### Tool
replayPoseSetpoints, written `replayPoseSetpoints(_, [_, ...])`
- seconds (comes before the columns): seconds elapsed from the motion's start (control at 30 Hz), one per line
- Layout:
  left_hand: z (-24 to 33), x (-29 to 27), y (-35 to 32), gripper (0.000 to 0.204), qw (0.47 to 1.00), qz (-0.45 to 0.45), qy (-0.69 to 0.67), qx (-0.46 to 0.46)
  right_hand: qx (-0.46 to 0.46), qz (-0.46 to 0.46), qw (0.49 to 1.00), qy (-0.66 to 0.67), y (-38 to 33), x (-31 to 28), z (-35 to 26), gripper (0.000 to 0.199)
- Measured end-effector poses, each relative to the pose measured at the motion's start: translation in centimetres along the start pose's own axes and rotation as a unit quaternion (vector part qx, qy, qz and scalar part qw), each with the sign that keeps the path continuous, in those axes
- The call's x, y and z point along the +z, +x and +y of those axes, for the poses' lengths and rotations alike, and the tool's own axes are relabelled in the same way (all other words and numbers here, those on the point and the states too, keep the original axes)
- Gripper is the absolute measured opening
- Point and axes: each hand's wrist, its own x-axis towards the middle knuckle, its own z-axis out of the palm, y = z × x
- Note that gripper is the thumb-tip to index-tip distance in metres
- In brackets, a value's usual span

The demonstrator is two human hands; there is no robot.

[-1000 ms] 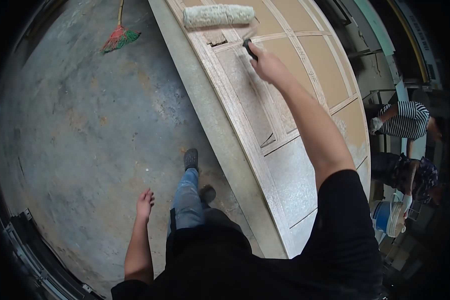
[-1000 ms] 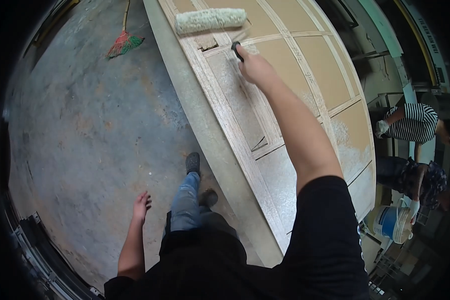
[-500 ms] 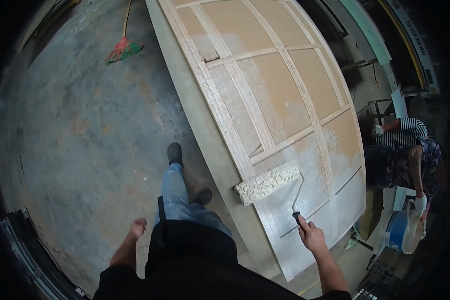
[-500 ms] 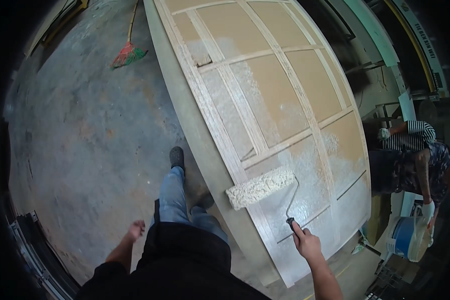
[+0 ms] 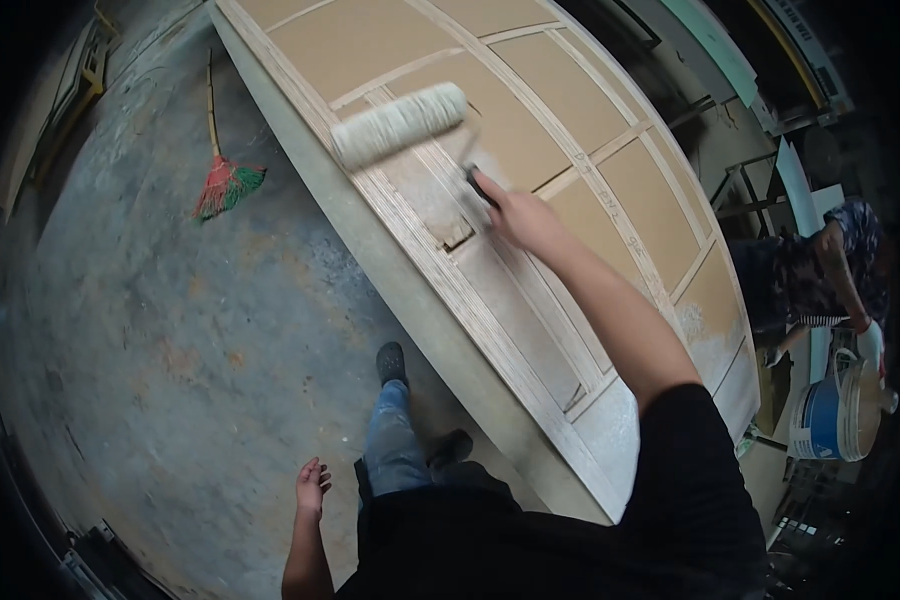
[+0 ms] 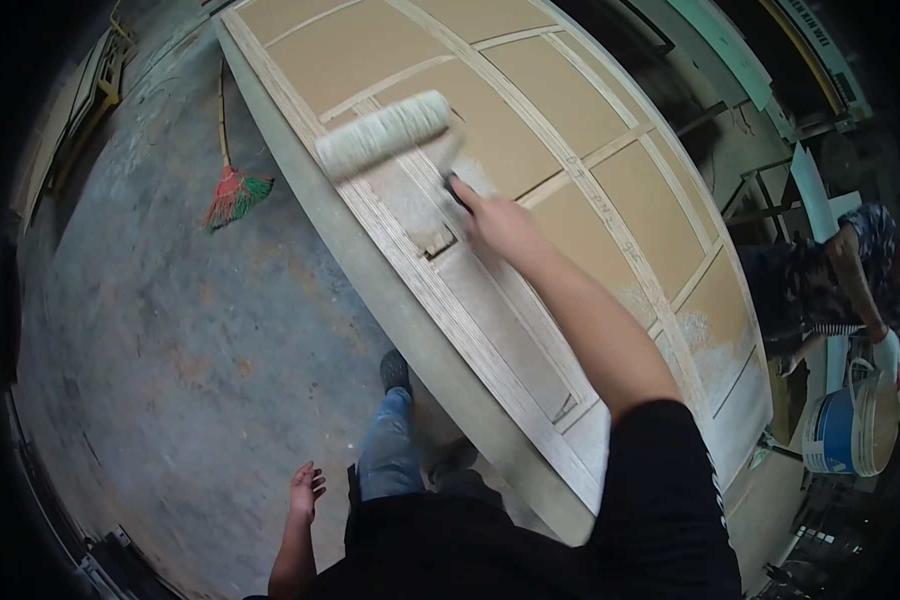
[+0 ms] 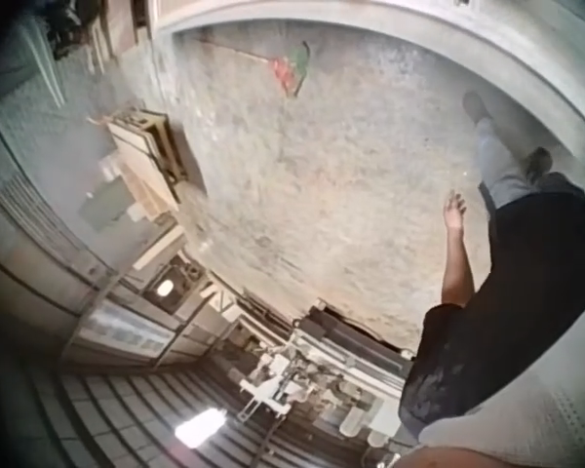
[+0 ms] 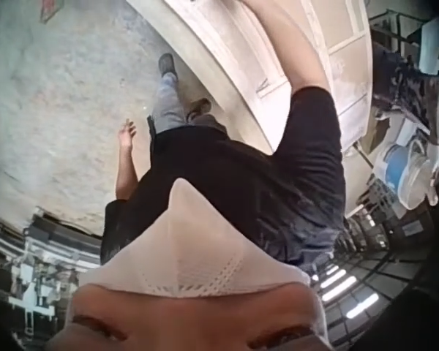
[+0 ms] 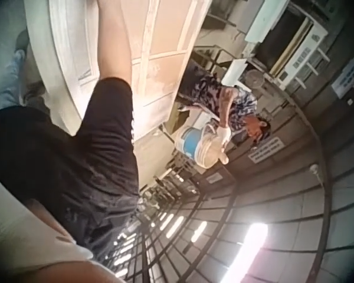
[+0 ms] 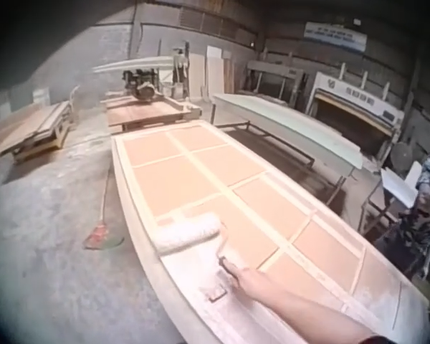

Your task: Painting a wooden door using a paint roller on a production floor.

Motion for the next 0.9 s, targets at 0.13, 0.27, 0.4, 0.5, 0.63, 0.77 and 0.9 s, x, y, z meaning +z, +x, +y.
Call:
replayPoseSetpoints(0.13, [4.1, -0.5, 1.4, 0.036, 0.998, 0.017, 0.044, 0.047, -0.02, 0.059, 0.998, 0.017, 9.8, -0.7, -2.7, 0.051])
replayPoseSetpoints(0.27, [5.5, -0.7, 1.7, 0.039, 0.994, 0.016, 0.076, 0.071, 0.01, 0.039, 0.999, 0.012, 4.6, -0.2, -1.4, 0.048])
replayPoseSetpoints(0.4, [4.5, -1.2, 2.5, 0.041, 0.986, -0.014, 0.156, 0.052, 0.01, 0.006, 1.0, -0.008, -12.6, 2.3, 3.8, 0.052])
replayPoseSetpoints(0.5, [3.3, -0.7, 3.0, 0.045, 0.968, -0.057, 0.235, 0.062, 0.065, -0.048, 0.996, -0.048, -29.0, 2.7, 7.4, 0.054])
replayPoseSetpoints(0.63, [3.5, 4.5, 3.0, 0.048, 0.952, -0.109, 0.277, 0.076, 0.171, -0.108, 0.978, -0.051, -51.1, 2.9, 10.4, 0.054])
replayPoseSetpoints(0.77, [3.9, 11.3, 1.8, 0.056, 0.934, -0.171, 0.301, 0.089, 0.28, -0.119, 0.952, -0.037, -71.5, 5.4, 8.7, 0.053])
replayPoseSetpoints(0.9, [5.9, 20.7, 0.1, 0.063, 0.94, -0.227, 0.232, 0.102, 0.396, -0.11, 0.912, -0.001, -85.2, 10.7, 2.6, 0.053])
